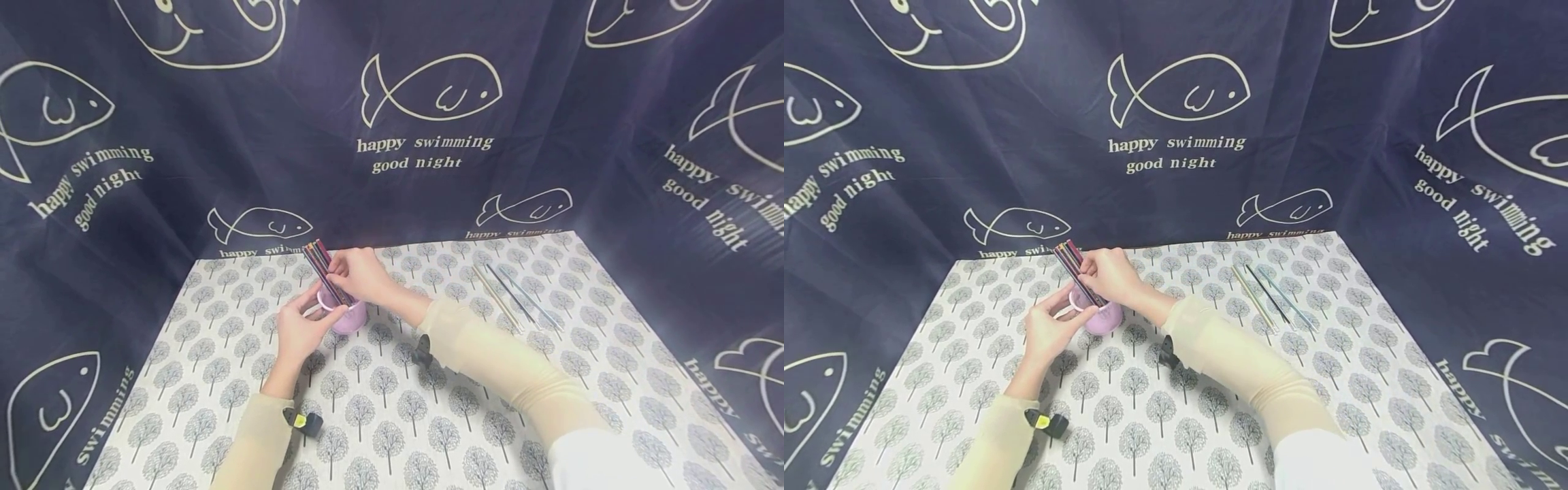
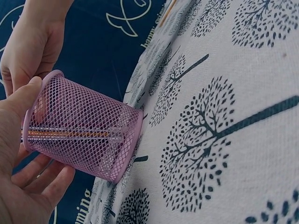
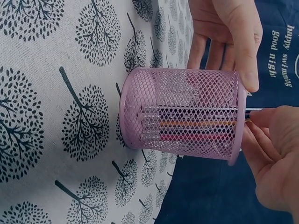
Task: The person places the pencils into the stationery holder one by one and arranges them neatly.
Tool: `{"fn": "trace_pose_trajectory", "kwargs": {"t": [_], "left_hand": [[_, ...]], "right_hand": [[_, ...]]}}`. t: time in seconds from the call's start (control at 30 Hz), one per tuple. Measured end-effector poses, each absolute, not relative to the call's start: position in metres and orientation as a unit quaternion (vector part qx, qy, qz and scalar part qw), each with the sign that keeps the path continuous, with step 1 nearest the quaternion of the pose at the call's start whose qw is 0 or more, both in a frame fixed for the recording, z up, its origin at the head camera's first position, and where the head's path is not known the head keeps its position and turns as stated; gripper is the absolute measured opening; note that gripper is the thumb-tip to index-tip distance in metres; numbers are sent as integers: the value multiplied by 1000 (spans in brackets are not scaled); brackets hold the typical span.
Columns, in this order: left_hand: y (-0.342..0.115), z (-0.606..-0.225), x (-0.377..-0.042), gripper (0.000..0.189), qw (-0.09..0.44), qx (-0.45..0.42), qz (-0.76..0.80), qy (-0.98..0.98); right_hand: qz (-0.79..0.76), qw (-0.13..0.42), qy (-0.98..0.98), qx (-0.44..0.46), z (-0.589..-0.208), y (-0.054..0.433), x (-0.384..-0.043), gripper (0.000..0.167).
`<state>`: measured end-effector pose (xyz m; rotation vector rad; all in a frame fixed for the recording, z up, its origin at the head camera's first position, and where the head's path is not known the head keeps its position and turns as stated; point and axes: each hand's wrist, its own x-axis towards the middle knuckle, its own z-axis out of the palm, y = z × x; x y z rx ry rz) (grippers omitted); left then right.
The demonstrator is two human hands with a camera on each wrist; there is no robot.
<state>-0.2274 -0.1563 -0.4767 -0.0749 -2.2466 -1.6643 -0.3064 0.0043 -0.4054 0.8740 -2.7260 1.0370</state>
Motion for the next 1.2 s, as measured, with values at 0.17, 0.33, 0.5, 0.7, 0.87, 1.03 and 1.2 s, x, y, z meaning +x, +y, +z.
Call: {"fn": "trace_pose_trajectory", "kwargs": {"t": [0.17, 0.33, 0.5, 0.7, 0.87, 1.03, 1.2], "left_hand": [[-155, -476, -227, 73, 168, -13, -582, -796], [-157, -478, -227, 77, 160, -7, -589, -792], [-157, -480, -228, 76, 170, -3, -581, -796], [-156, -480, -228, 77, 168, 0, -581, -797], [-154, -478, -227, 79, 162, 7, -577, -801], [-154, -474, -225, 79, 168, 4, -561, -811], [-154, -467, -222, 78, 169, 3, -541, -824]], "right_hand": [[338, 59, -895, 285, -406, 9, -309, 10], [347, 66, -895, 272, -404, 19, -314, 6], [362, 75, -894, 253, -399, 36, -319, 5], [371, 87, -900, 212, -393, 76, -329, 7], [365, 94, -910, 173, -391, 125, -341, 12], [344, 122, -921, 133, -394, 177, -348, 14], [315, 134, -934, 105, -407, 219, -348, 15]]}}
